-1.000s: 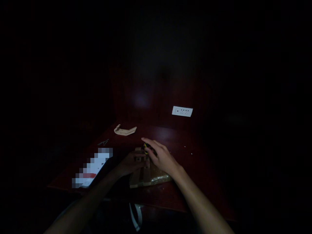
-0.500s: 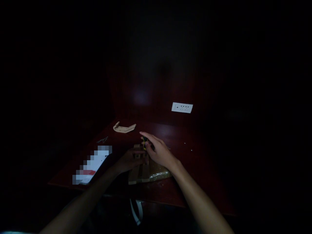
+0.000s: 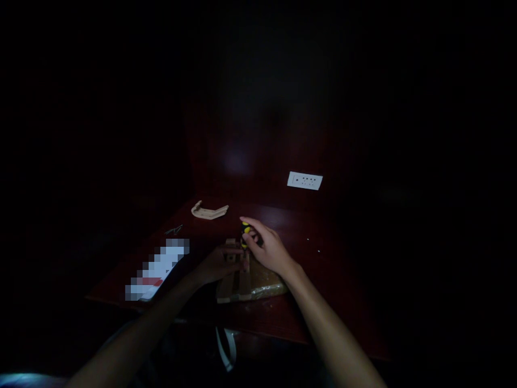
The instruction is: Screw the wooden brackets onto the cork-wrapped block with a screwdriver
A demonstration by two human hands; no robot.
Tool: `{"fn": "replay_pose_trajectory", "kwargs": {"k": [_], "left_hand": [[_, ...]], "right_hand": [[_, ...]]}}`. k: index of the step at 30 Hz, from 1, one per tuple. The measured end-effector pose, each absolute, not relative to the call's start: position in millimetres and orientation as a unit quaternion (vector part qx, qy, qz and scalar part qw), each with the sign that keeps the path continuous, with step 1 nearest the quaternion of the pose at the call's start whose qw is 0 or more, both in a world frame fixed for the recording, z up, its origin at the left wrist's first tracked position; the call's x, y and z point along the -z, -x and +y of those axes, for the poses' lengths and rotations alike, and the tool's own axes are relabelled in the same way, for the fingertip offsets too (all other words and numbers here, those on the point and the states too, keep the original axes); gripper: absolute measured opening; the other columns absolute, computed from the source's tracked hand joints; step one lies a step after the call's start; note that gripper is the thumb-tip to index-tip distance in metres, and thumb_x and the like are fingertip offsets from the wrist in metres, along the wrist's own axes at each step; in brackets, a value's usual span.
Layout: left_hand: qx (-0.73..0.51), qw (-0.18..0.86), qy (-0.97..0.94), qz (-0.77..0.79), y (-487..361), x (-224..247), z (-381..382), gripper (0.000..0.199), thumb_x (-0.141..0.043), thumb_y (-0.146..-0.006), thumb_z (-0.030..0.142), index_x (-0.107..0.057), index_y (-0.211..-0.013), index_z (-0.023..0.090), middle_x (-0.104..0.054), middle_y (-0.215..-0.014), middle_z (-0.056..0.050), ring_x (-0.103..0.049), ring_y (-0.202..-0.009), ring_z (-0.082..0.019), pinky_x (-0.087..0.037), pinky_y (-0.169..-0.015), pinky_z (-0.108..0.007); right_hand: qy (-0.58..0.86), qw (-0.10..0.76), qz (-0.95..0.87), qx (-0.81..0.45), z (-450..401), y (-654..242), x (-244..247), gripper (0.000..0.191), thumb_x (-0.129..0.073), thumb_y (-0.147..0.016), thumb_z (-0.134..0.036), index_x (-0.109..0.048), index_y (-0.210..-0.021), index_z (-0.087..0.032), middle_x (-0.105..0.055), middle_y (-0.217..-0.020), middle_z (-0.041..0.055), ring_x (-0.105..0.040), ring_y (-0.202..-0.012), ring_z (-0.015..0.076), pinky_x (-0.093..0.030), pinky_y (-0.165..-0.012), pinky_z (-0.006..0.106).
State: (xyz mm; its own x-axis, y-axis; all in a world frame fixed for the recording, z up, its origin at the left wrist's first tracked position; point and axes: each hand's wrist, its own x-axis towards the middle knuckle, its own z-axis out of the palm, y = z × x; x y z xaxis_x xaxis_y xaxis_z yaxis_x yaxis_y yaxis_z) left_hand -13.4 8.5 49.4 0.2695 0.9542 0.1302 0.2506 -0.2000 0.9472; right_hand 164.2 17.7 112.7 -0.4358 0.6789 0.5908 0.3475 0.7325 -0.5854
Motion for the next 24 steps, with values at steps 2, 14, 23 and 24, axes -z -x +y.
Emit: {"fn": "replay_pose_trajectory", "kwargs": {"k": [2,14,23,24], "left_hand": [[-0.397,0.438,-0.664,0.459,13.9,-46.4,10.1,0.042,-0.077,-0.061,0.04,-0.073,-0.096,0.017,-0.064,-0.118,-0.009,-0.058,-0.11,-0.027,-0.044,-0.096,-0.036],[-0.391,0.442,-0.664,0.46,15.1,-46.0,11.1,0.043,-0.077,-0.061,0.041,-0.072,-0.096,0.016,-0.066,-0.115,-0.009,-0.059,-0.108,-0.026,-0.044,-0.095,-0.037],[-0.398,0.463,-0.653,0.448,13.4,-51.8,7.6,0.041,-0.077,-0.061,0.039,-0.072,-0.095,0.017,-0.065,-0.117,-0.009,-0.06,-0.106,-0.025,-0.046,-0.092,-0.036],[-0.398,0.463,-0.651,0.452,13.3,-52.5,7.1,0.041,-0.077,-0.061,0.039,-0.072,-0.095,0.017,-0.065,-0.117,-0.009,-0.06,-0.106,-0.025,-0.046,-0.092,-0.036]], "right_hand": [[0.308,0.43,-0.827,-0.189,17.3,-163.3,-114.3,0.039,-0.045,-0.091,-0.027,-0.047,-0.13,-0.022,-0.061,-0.108,0.007,-0.059,-0.085,0.0143,-0.049,-0.074,0.027],[0.301,0.426,-0.832,-0.188,14.9,-157.3,-114.6,0.037,-0.05,-0.09,-0.029,-0.052,-0.126,-0.024,-0.06,-0.113,0.0075,-0.059,-0.084,0.015,-0.051,-0.073,0.028],[0.304,0.432,-0.82,-0.218,14.5,-157.5,-109.0,0.04,-0.046,-0.09,-0.027,-0.046,-0.13,-0.022,-0.063,-0.105,0.0071,-0.06,-0.085,0.0144,-0.05,-0.072,0.027],[0.304,0.433,-0.818,-0.224,14.6,-158.1,-108.1,0.04,-0.046,-0.091,-0.027,-0.045,-0.131,-0.022,-0.063,-0.103,0.0068,-0.06,-0.086,0.0142,-0.05,-0.072,0.026]]}}
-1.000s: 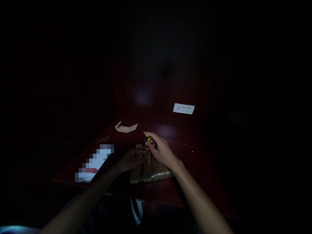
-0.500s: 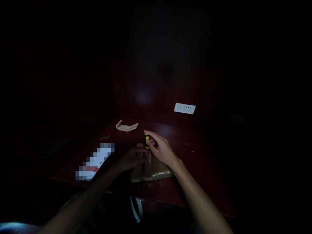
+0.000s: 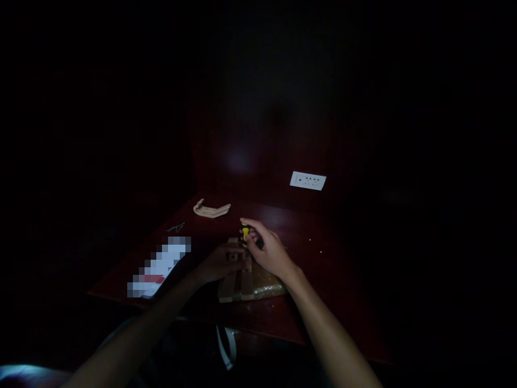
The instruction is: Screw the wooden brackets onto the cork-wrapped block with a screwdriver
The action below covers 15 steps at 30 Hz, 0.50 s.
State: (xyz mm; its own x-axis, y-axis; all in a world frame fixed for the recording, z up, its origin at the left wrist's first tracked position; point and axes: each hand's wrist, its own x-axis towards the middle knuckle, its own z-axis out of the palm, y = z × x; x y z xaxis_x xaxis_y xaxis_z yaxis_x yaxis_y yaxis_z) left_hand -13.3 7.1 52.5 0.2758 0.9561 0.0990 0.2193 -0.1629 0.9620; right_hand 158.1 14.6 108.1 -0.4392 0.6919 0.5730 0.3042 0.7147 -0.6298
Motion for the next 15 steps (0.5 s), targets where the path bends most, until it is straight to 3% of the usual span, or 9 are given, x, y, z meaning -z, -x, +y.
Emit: {"fn": "replay_pose_trajectory", "kwargs": {"k": [6,11,15], "left_hand": [[-0.392,0.44,-0.667,0.457,15.1,-48.0,9.7,0.042,-0.076,-0.062,0.04,-0.072,-0.097,0.017,-0.064,-0.118,-0.01,-0.057,-0.111,-0.027,-0.042,-0.098,-0.04],[-0.395,0.44,-0.673,0.445,15.8,-45.9,10.8,0.04,-0.075,-0.064,0.041,-0.072,-0.097,0.018,-0.064,-0.118,-0.009,-0.057,-0.11,-0.026,-0.041,-0.098,-0.038],[-0.39,0.44,-0.673,0.449,15.8,-48.0,8.9,0.038,-0.073,-0.066,0.042,-0.073,-0.096,0.018,-0.067,-0.112,-0.008,-0.06,-0.105,-0.026,-0.043,-0.096,-0.038]], "right_hand": [[0.3,0.439,-0.818,-0.22,16.8,-162.1,-109.7,0.037,-0.05,-0.09,-0.029,-0.05,-0.126,-0.022,-0.061,-0.098,0.0059,-0.058,-0.083,0.0139,-0.049,-0.069,0.026],[0.301,0.445,-0.817,-0.211,20.6,-162.5,-113.3,0.035,-0.054,-0.088,-0.033,-0.053,-0.121,-0.02,-0.059,-0.087,0.003,-0.054,-0.07,0.0119,-0.047,-0.062,0.025],[0.299,0.442,-0.821,-0.204,18.5,-158.9,-117.0,0.032,-0.053,-0.088,-0.031,-0.054,-0.118,-0.021,-0.06,-0.102,0.0067,-0.056,-0.075,0.0129,-0.047,-0.062,0.025]]}}
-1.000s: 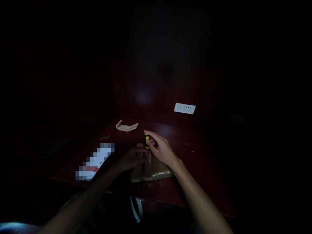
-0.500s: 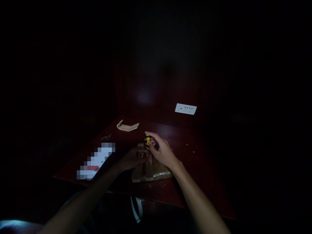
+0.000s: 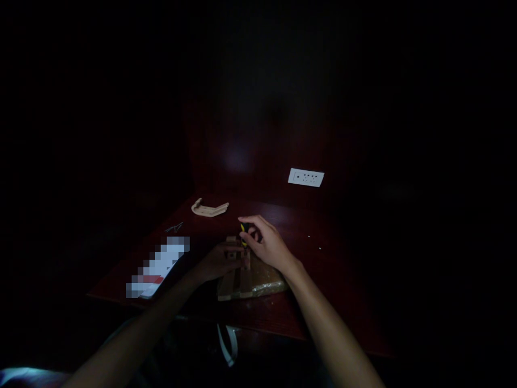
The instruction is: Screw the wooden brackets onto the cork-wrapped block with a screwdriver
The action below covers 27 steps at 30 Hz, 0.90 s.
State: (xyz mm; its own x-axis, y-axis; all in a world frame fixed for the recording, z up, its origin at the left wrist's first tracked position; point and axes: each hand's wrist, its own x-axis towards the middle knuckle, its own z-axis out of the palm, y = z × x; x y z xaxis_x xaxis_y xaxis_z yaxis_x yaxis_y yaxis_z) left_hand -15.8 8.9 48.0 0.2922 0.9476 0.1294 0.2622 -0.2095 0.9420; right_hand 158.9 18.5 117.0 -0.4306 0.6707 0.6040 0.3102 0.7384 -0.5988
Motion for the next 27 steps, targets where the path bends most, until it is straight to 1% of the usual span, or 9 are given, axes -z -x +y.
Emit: {"fn": "replay_pose_trajectory", "kwargs": {"k": [2,4,7,11,16,19,22,24,27], "left_hand": [[-0.388,0.438,-0.671,0.455,16,-49,8,0.039,-0.074,-0.066,0.041,-0.073,-0.096,0.016,-0.067,-0.112,-0.009,-0.06,-0.105,-0.026,-0.043,-0.095,-0.037],[-0.388,0.432,-0.674,0.456,16,-50,8,0.038,-0.074,-0.065,0.04,-0.073,-0.095,0.016,-0.066,-0.114,-0.008,-0.058,-0.108,-0.027,-0.043,-0.096,-0.037],[-0.385,0.435,-0.68,0.447,15,-50,9,0.035,-0.074,-0.066,0.039,-0.073,-0.093,0.018,-0.067,-0.114,-0.006,-0.058,-0.108,-0.026,-0.043,-0.095,-0.035],[-0.386,0.445,-0.67,0.452,15,-51,8,0.038,-0.074,-0.065,0.039,-0.073,-0.096,0.016,-0.067,-0.112,-0.008,-0.059,-0.107,-0.027,-0.044,-0.094,-0.036],[-0.385,0.446,-0.668,0.454,16,-52,7,0.039,-0.074,-0.065,0.04,-0.072,-0.096,0.018,-0.067,-0.112,-0.007,-0.06,-0.105,-0.025,-0.045,-0.093,-0.036],[-0.377,0.446,-0.658,0.475,16,-51,8,0.042,-0.075,-0.063,0.041,-0.071,-0.097,0.016,-0.067,-0.112,-0.008,-0.062,-0.102,-0.025,-0.046,-0.091,-0.036],[-0.381,0.441,-0.662,0.472,15,-48,9,0.045,-0.075,-0.063,0.041,-0.071,-0.099,0.015,-0.066,-0.115,-0.01,-0.061,-0.104,-0.026,-0.045,-0.093,-0.037],[-0.383,0.442,-0.661,0.47,16,-46,10,0.046,-0.075,-0.063,0.042,-0.071,-0.1,0.015,-0.065,-0.117,-0.01,-0.06,-0.106,-0.026,-0.045,-0.093,-0.036],[-0.385,0.442,-0.667,0.459,16,-45,10,0.044,-0.075,-0.064,0.041,-0.071,-0.1,0.017,-0.067,-0.115,-0.009,-0.06,-0.106,-0.026,-0.045,-0.094,-0.036]], "right_hand": [[0.3,0.439,-0.822,-0.205,16,-157,-119,0.03,-0.049,-0.09,-0.029,-0.054,-0.119,-0.021,-0.06,-0.107,0.0072,-0.057,-0.081,0.0139,-0.048,-0.066,0.026],[0.302,0.439,-0.82,-0.209,14,-157,-120,0.03,-0.046,-0.091,-0.027,-0.053,-0.12,-0.021,-0.061,-0.107,0.007,-0.058,-0.084,0.0142,-0.048,-0.069,0.026],[0.302,0.443,-0.82,-0.203,14,-159,-120,0.031,-0.046,-0.091,-0.026,-0.053,-0.121,-0.021,-0.061,-0.109,0.0069,-0.059,-0.086,0.0147,-0.049,-0.071,0.027],[0.309,0.44,-0.822,-0.186,16,-161,-119,0.033,-0.049,-0.09,-0.027,-0.052,-0.122,-0.022,-0.061,-0.102,0.0062,-0.059,-0.081,0.0144,-0.048,-0.067,0.026],[0.316,0.447,-0.817,-0.179,19,-159,-114,0.033,-0.052,-0.088,-0.028,-0.051,-0.121,-0.021,-0.06,-0.088,0.0032,-0.055,-0.072,0.0124,-0.046,-0.063,0.025],[0.311,0.447,-0.817,-0.189,19,-157,-110,0.035,-0.054,-0.086,-0.027,-0.05,-0.121,-0.021,-0.06,-0.089,0.0032,-0.055,-0.072,0.0121,-0.047,-0.064,0.025],[0.313,0.44,-0.816,-0.207,18,-158,-109,0.039,-0.055,-0.086,-0.026,-0.047,-0.124,-0.021,-0.06,-0.093,0.0043,-0.057,-0.077,0.013,-0.048,-0.063,0.025],[0.32,0.436,-0.815,-0.21,17,-159,-110,0.039,-0.053,-0.086,-0.025,-0.047,-0.125,-0.021,-0.061,-0.092,0.004,-0.058,-0.078,0.0132,-0.048,-0.063,0.024],[0.323,0.438,-0.813,-0.207,16,-161,-113,0.036,-0.051,-0.087,-0.024,-0.048,-0.123,-0.022,-0.061,-0.091,0.0033,-0.058,-0.079,0.0129,-0.049,-0.067,0.025]]}}
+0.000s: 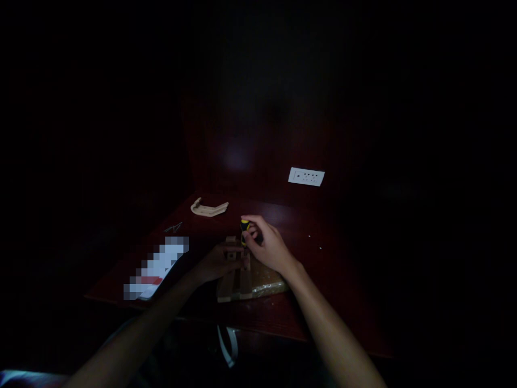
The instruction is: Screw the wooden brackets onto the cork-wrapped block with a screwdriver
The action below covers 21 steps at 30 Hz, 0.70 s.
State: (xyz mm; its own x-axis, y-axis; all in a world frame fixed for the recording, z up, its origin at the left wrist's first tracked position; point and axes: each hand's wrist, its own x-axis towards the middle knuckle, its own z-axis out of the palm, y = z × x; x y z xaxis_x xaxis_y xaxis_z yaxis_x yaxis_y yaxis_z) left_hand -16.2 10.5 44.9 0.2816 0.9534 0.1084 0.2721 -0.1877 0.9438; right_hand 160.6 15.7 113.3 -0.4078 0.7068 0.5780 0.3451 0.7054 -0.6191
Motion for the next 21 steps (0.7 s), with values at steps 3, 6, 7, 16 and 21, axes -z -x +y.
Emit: {"fn": "replay_pose_trajectory", "kwargs": {"k": [3,6,7,16,21], "left_hand": [[-0.389,0.445,-0.673,0.444,16,-47,10,0.041,-0.075,-0.065,0.04,-0.072,-0.099,0.018,-0.067,-0.114,-0.008,-0.061,-0.106,-0.025,-0.045,-0.094,-0.037],[-0.391,0.442,-0.665,0.458,15,-49,10,0.042,-0.076,-0.062,0.04,-0.072,-0.097,0.018,-0.065,-0.118,-0.008,-0.058,-0.11,-0.026,-0.044,-0.095,-0.036],[-0.392,0.44,-0.662,0.464,14,-49,9,0.042,-0.077,-0.061,0.04,-0.073,-0.096,0.017,-0.064,-0.119,-0.009,-0.057,-0.111,-0.027,-0.044,-0.095,-0.036],[-0.381,0.459,-0.665,0.449,14,-56,6,0.04,-0.075,-0.065,0.037,-0.073,-0.098,0.016,-0.07,-0.107,-0.009,-0.062,-0.102,-0.026,-0.046,-0.091,-0.037],[-0.387,0.466,-0.67,0.43,15,-56,5,0.039,-0.073,-0.067,0.038,-0.072,-0.098,0.016,-0.071,-0.103,-0.009,-0.064,-0.096,-0.025,-0.048,-0.087,-0.036]], "right_hand": [[0.321,0.438,-0.816,-0.198,15,-161,-117,0.034,-0.052,-0.087,-0.025,-0.049,-0.121,-0.022,-0.061,-0.093,0.0037,-0.059,-0.08,0.0131,-0.049,-0.069,0.026],[0.32,0.433,-0.822,-0.185,13,-162,-120,0.032,-0.052,-0.087,-0.024,-0.05,-0.119,-0.021,-0.061,-0.098,0.0047,-0.058,-0.081,0.0131,-0.049,-0.07,0.026],[0.319,0.432,-0.824,-0.179,12,-163,-122,0.031,-0.051,-0.087,-0.024,-0.051,-0.118,-0.021,-0.061,-0.099,0.0049,-0.058,-0.081,0.0131,-0.049,-0.071,0.026],[0.289,0.33,-0.892,-0.109,12,-168,-161,0.024,-0.048,-0.089,-0.022,-0.055,-0.112,-0.019,-0.061,-0.102,0.0057,-0.058,-0.083,0.0136,-0.047,-0.076,0.027],[0.278,0.215,-0.934,-0.073,16,-164,-188,0.021,-0.051,-0.088,-0.02,-0.059,-0.107,-0.018,-0.063,-0.097,0.0056,-0.059,-0.084,0.0146,-0.043,-0.077,0.027]]}}
